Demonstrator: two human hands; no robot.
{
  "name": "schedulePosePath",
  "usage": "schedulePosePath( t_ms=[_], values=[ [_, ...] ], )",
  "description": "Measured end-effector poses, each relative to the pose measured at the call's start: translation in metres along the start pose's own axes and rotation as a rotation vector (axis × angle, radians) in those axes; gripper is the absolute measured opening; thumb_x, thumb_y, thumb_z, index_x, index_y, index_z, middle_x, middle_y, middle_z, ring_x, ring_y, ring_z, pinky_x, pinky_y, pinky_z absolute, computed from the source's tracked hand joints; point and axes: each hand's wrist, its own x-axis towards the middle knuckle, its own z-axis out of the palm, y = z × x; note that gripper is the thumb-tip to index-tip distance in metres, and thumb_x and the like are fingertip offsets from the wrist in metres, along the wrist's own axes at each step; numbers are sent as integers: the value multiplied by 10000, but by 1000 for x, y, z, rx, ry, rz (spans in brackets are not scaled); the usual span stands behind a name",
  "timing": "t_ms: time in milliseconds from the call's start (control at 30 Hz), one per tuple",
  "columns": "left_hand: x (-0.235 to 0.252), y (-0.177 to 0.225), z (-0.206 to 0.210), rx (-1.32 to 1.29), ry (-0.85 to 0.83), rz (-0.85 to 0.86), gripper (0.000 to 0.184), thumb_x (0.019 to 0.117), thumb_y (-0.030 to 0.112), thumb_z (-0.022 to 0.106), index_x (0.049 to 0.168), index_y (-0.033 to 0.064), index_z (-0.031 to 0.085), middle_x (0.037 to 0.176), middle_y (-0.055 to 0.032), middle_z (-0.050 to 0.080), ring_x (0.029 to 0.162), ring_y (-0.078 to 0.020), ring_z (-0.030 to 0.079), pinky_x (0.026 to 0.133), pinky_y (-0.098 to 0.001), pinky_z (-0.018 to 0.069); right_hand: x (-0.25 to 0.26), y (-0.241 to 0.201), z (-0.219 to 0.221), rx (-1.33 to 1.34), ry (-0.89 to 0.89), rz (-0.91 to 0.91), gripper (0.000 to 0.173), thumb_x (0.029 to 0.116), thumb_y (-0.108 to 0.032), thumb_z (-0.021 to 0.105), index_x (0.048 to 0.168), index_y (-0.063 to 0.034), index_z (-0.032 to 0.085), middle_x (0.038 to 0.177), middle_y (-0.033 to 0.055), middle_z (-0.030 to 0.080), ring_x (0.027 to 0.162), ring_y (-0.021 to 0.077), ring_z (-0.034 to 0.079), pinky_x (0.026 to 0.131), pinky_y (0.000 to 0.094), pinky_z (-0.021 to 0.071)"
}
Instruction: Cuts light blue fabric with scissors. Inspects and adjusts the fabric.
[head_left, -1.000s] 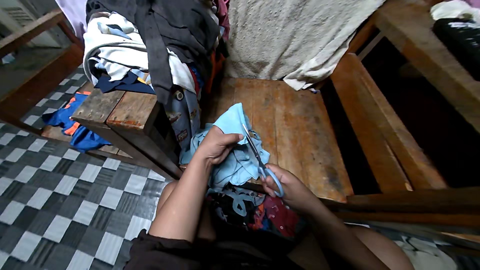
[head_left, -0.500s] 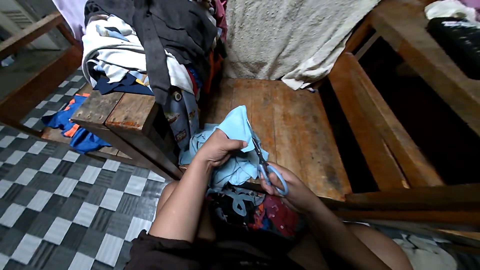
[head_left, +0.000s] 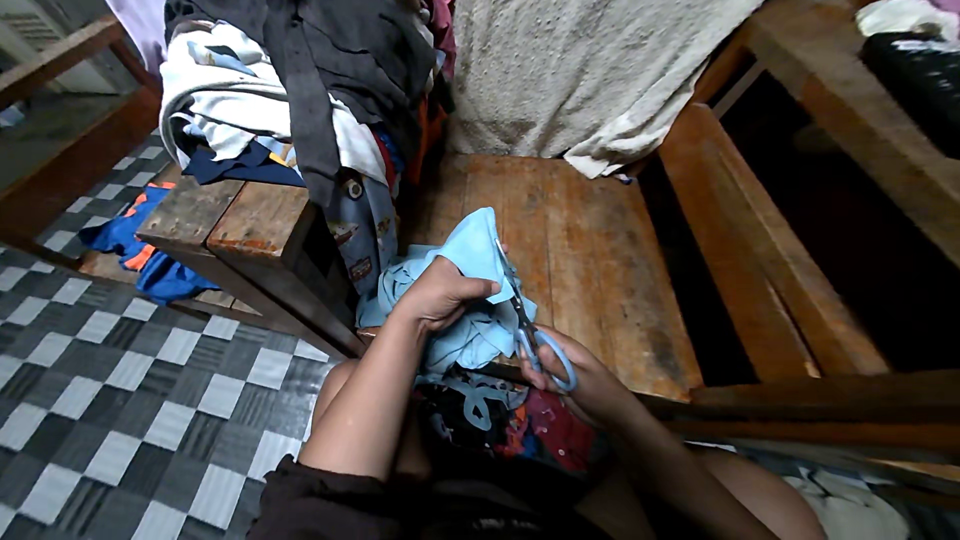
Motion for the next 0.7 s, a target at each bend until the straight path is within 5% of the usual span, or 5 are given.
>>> schedulePosePath(
  t_ms=[367, 600, 700],
  values=[
    [1, -1, -1, -16, 24, -4, 518, 831, -182, 567, 1315, -10, 510, 1110, -74, 688, 939, -114, 681, 867, -289, 576, 0, -6, 10, 21, 93, 30, 148, 983, -305, 583, 949, -167, 543, 634, -151, 529, 525, -62, 488, 525, 92, 417],
    [1, -2, -2, -11, 46, -6, 489, 822, -181, 583, 1280, -19, 531, 1069, -66, 698, 934, -115, 689, 867, -290, 582, -1, -6, 9, 57, 89, 44, 222, 974, -377, 617, 937, -169, 550, 620, -143, 524, 508, -58, 473, 506, 96, 402],
    [1, -2, -3, 8, 32, -16, 488, 818, -170, 594, 1281, -28, 532, 1072, -64, 701, 942, -114, 689, 876, -291, 580, -1, -4, 6, 90, 35, 26, 370, 936, -526, 658, 973, -175, 548, 643, -149, 536, 507, -69, 456, 494, 83, 376]
  ],
)
